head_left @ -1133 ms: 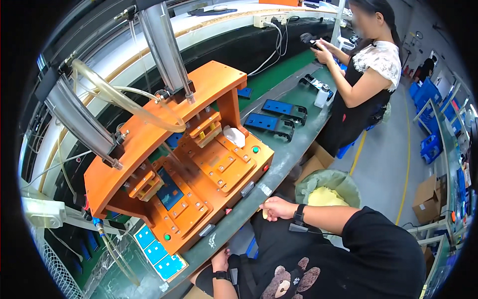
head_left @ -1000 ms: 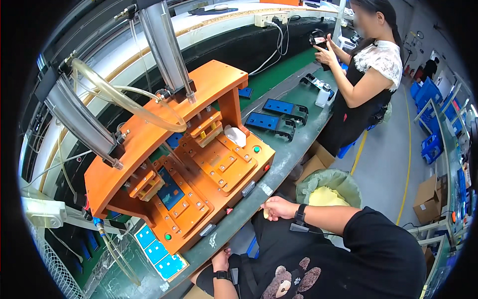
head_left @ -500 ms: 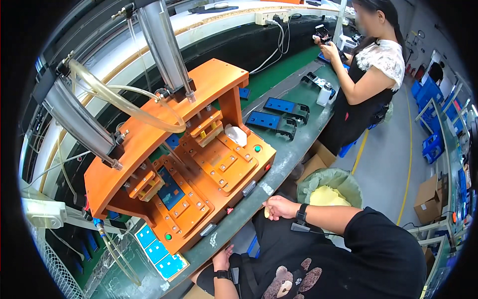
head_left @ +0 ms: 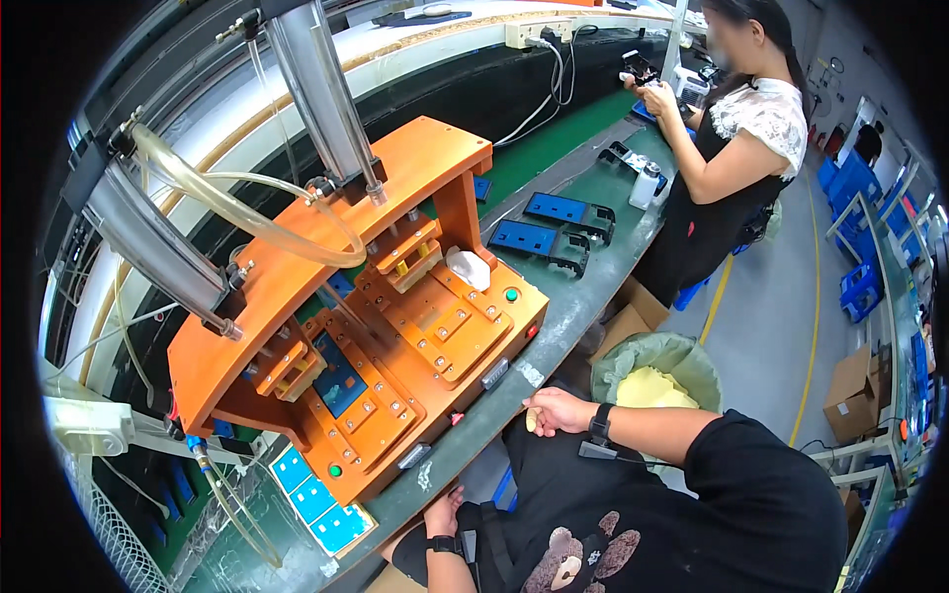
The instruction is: Operator uses a semi-automatic press machine to assemble or bond plastic and electronic components.
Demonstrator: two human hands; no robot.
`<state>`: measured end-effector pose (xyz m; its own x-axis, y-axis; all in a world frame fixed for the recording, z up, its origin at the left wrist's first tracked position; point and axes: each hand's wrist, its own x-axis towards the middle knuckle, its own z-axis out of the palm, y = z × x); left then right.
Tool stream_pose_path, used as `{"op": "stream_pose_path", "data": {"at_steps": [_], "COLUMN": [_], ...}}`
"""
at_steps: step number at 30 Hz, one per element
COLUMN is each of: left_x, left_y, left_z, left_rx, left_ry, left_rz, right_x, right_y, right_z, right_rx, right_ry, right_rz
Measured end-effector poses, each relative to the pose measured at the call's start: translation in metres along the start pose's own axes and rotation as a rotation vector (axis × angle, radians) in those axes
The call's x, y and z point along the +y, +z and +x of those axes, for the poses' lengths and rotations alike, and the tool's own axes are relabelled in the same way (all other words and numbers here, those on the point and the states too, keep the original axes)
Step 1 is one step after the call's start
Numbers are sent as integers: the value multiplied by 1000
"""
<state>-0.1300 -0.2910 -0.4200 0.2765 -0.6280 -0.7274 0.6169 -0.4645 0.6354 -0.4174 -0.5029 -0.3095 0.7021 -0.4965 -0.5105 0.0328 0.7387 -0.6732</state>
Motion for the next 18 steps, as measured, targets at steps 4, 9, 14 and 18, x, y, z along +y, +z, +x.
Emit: {"op": "stream_pose_path", "data": {"at_steps": [4, 9, 14, 18], "left_x": [2, 0, 2, 0], "left_y": [2, 0, 7, 11], "left_z": [-2, -1, -4, -2], "left_rx": [25, 9, 10, 8], "left_ry": [-5, 4, 17, 49], "left_rz": [-7, 1, 14, 66], "right_x": [0, 0, 1, 2], "right_y": [0, 1, -1, 2], "right_z": [0, 1, 1, 1], "right_rx": [7, 8, -11, -19], "right_ry": [7, 5, 6, 2], "right_rz": [-1, -4, -2, -16]}}
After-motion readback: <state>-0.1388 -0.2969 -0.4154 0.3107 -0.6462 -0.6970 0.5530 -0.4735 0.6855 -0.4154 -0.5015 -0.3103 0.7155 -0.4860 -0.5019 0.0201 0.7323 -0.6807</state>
